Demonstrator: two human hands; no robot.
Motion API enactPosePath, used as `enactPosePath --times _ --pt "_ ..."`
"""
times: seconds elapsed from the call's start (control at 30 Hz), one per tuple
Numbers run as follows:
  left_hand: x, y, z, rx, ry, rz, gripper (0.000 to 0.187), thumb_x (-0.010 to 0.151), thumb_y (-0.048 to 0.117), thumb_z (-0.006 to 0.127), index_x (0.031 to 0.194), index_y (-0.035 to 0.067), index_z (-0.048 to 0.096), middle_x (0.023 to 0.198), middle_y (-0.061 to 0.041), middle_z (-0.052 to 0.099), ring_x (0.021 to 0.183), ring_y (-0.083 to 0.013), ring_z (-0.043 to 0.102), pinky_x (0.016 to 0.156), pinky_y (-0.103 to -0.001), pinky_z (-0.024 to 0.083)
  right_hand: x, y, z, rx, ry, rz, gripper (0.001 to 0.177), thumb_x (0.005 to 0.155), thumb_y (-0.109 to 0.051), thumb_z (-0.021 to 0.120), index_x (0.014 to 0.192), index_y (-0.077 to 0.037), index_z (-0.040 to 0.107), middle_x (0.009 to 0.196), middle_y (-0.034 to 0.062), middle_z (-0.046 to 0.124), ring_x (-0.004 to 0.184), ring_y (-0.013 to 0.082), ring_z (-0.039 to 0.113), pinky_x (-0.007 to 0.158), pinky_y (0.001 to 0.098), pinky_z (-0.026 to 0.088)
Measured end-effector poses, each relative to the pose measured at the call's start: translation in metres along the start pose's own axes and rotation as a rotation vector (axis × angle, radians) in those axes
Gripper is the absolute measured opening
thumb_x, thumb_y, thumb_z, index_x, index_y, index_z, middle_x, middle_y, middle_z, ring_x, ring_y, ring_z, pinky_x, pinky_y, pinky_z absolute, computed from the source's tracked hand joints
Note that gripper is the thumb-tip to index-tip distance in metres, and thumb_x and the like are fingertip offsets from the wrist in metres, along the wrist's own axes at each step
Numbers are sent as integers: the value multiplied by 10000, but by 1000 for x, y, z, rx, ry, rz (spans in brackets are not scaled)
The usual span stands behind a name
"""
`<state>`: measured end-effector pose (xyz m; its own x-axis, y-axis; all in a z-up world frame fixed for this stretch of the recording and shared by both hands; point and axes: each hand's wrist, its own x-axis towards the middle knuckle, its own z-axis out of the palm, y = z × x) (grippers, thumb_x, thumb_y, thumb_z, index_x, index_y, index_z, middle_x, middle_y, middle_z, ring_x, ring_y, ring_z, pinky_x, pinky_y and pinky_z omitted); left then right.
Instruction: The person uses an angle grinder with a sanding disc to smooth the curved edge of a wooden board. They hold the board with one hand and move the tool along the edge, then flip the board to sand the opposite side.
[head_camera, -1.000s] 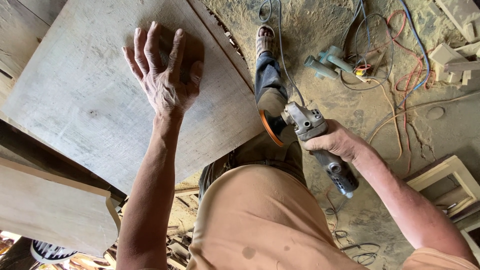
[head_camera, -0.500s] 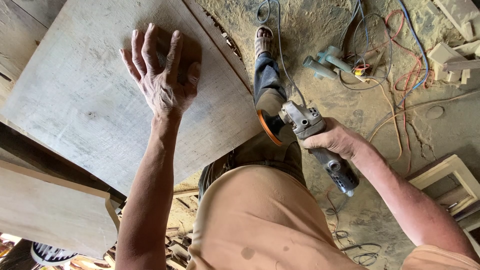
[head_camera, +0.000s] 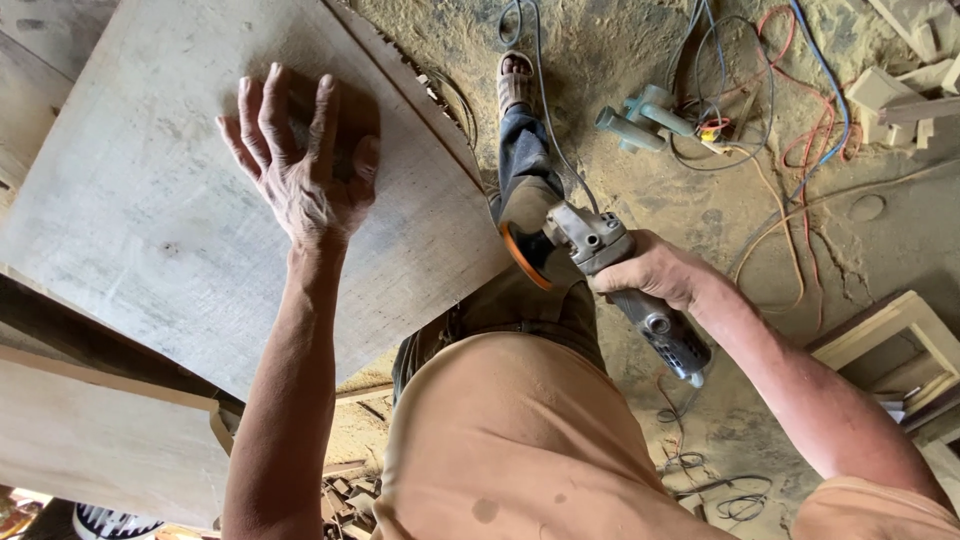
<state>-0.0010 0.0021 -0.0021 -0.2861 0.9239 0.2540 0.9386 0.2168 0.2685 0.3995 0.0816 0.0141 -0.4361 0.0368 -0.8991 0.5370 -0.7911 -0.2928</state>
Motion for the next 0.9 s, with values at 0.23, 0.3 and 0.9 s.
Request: enactPosePath --times 0.23,0.3,0.9 --pt "4 4 -4 13 19 44 528 1064 554 545 1425 197 690 1519 -195 484 1426 -496 413 1189 -711 227 -11 -5 -1 -130 83 133 244 669 -75 795 902 -11 760 744 165 700 679 274 612 623 411 497" --pt "5 7 -7 1 5 34 553 1065 568 527 1439 190 679 1525 -217 479 1433 -505 406 1196 -698 221 -6 5 -7 -90 60 58 233 655 -63 808 873 -5 752 747 160 710 664 264 619 617 385 502" --pt "5 6 -6 13 6 28 572 1067 592 510 1422 187 701 1522 -221 472 1430 -509 404 1188 -711 223 -5 -2 -2 -46 59 6 216 674 -48 791 875 -2 725 724 151 679 667 256 628 613 397 529"
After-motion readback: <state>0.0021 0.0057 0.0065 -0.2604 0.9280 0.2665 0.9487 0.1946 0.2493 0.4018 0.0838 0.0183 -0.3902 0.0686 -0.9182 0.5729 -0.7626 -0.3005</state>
